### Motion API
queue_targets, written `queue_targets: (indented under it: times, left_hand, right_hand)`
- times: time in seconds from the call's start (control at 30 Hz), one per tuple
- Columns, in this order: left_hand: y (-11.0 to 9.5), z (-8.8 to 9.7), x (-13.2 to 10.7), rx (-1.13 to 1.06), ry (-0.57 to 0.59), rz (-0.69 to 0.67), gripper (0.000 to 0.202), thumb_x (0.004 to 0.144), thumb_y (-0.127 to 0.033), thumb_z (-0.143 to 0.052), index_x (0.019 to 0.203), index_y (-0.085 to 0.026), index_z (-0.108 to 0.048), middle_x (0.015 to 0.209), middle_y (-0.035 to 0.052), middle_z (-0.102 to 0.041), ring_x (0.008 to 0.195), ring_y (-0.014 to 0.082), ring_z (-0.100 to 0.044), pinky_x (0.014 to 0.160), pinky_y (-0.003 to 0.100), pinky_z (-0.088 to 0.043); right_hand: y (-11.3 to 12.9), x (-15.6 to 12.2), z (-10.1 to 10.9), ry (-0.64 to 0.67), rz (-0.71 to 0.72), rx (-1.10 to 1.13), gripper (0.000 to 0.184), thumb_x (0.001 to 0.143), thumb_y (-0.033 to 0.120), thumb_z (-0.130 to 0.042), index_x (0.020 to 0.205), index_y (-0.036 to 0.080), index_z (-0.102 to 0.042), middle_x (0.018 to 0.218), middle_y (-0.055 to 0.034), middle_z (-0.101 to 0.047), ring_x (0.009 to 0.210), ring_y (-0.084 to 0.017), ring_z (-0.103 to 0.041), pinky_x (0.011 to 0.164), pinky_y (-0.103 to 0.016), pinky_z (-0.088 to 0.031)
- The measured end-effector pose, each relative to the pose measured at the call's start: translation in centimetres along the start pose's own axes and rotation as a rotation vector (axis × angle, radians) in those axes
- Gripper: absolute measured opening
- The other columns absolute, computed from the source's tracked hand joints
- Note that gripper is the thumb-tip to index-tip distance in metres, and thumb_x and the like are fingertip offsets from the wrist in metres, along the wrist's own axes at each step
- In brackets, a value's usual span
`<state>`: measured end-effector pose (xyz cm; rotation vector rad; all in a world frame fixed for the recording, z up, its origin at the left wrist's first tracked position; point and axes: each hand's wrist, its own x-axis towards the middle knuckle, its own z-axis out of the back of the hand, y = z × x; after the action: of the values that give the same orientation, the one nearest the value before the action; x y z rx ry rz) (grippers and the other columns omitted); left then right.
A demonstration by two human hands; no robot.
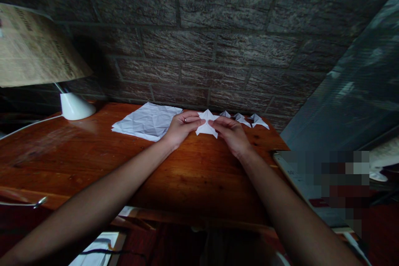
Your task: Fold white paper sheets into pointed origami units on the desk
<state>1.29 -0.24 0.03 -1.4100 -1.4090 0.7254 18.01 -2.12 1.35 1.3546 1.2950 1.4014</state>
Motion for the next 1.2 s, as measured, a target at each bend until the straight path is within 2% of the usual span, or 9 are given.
queue_targets:
  times: [0.13, 0.37, 0.57, 0.7, 0.87, 1.07, 1.2]
  left_hand:
    - [-0.03, -0.01, 0.0, -0.015, -0.039, 0.005, 0.031, 0.055, -0.022, -0.09, 0.079, -0.017, -0.072, 0.082, 0.0026, -0.077, 0.071, 0.0137, -0.067, 0.068, 0.027, -0.049]
    - [-0.12, 0.05, -0.06, -0.014, 0.008, 0.036, 0.03, 0.06, -0.021, -0.087, 0.085, -0.017, -0.071, 0.085, 0.0026, -0.077, 0.074, 0.013, -0.068, 0.066, 0.024, -0.049]
    - [-0.49, -0.11, -0.22, -0.011, 0.035, 0.043, 0.029, 0.062, -0.019, -0.086, 0.087, -0.017, -0.071, 0.086, 0.0025, -0.076, 0.075, 0.0132, -0.067, 0.067, 0.024, -0.048]
    - [-0.46, -0.19, -0.23, -0.029, 0.06, 0.037, 0.033, 0.061, -0.02, -0.087, 0.09, -0.016, -0.072, 0.086, 0.0038, -0.076, 0.077, 0.0143, -0.069, 0.071, 0.025, -0.05]
    - [-0.01, 0.08, 0.01, -0.037, 0.043, 0.005, 0.036, 0.061, -0.024, -0.088, 0.093, -0.016, -0.073, 0.089, 0.004, -0.077, 0.074, 0.0131, -0.068, 0.071, 0.025, -0.05]
    - [0.04, 0.2, 0.22, -0.032, -0.008, -0.02, 0.036, 0.057, -0.022, -0.089, 0.087, -0.015, -0.071, 0.083, 0.0033, -0.076, 0.071, 0.0126, -0.067, 0.07, 0.025, -0.05]
    - [-0.08, 0.26, 0.29, -0.029, -0.028, -0.023, 0.035, 0.057, -0.021, -0.088, 0.085, -0.015, -0.069, 0.08, 0.0026, -0.075, 0.069, 0.0122, -0.066, 0.067, 0.025, -0.049]
  right_hand:
    - [0.0, 0.0, 0.12, 0.019, -0.013, -0.003, 0.028, 0.063, 0.046, -0.082, 0.069, 0.022, -0.069, 0.068, 0.0025, -0.064, 0.065, -0.012, -0.052, 0.067, -0.029, -0.043]
    - [-0.04, -0.01, 0.15, 0.008, -0.045, 0.047, 0.03, 0.064, 0.047, -0.082, 0.069, 0.021, -0.069, 0.07, 0.0018, -0.065, 0.065, -0.012, -0.053, 0.064, -0.028, -0.043]
    - [-0.08, 0.02, 0.12, 0.022, -0.072, 0.106, 0.025, 0.065, 0.042, -0.082, 0.069, 0.022, -0.069, 0.072, 0.0018, -0.066, 0.067, -0.012, -0.056, 0.067, -0.029, -0.045]
    - [-0.02, 0.03, 0.11, 0.007, -0.097, 0.117, 0.029, 0.059, 0.042, -0.086, 0.071, 0.021, -0.07, 0.073, 0.001, -0.067, 0.068, -0.013, -0.057, 0.065, -0.028, -0.046]
    - [0.24, -0.03, 0.02, 0.005, -0.093, 0.117, 0.03, 0.056, 0.04, -0.088, 0.069, 0.022, -0.068, 0.067, 0.0043, -0.061, 0.063, -0.01, -0.051, 0.058, -0.023, -0.04]
    - [0.14, 0.18, 0.2, -0.027, -0.085, 0.144, 0.028, 0.059, 0.038, -0.085, 0.08, 0.025, -0.071, 0.08, 0.0024, -0.069, 0.072, -0.012, -0.058, 0.067, -0.027, -0.045]
    - [-0.08, 0.34, 0.41, -0.033, -0.057, 0.128, 0.026, 0.061, 0.036, -0.083, 0.083, 0.026, -0.072, 0.08, 0.0021, -0.069, 0.074, -0.014, -0.059, 0.07, -0.028, -0.045]
